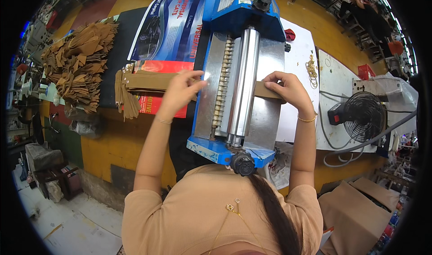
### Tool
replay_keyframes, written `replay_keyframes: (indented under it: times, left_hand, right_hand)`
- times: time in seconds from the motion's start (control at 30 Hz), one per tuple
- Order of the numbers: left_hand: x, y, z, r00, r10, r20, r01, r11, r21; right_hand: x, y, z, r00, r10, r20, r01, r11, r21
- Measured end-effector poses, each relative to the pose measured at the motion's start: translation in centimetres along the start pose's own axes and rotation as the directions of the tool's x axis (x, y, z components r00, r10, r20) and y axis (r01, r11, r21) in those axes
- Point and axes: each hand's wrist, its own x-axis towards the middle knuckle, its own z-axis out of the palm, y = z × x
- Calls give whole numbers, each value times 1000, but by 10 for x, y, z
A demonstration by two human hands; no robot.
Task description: The person walks to a blue cutting machine and repeatedly feeds rectangular cardboard pieces through the rollers. They handle the pieces one at a time, aligning them before passing them through the machine and stacking the processed pieces on the table.
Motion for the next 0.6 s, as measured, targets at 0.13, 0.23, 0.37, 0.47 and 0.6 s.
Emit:
replay_keyframes:
  times: [0.13,0.23,0.37,0.47,0.6]
  left_hand:
    - [12,20,34,993,36,115,-48,994,102]
    - [17,25,41,994,34,104,-45,993,108]
    - [19,26,39,983,-114,147,148,958,-245]
    - [16,26,35,980,-168,110,197,907,-371]
    - [13,24,23,971,-216,101,238,839,-489]
  right_hand:
    - [-9,4,-8,1000,19,20,-20,999,36]
    - [-16,25,-15,998,49,-28,-49,999,3]
    - [-33,61,-24,991,34,-130,-10,984,177]
    - [-39,93,-29,971,149,-185,-96,958,270]
    - [-40,139,-15,893,114,-435,-174,980,-101]
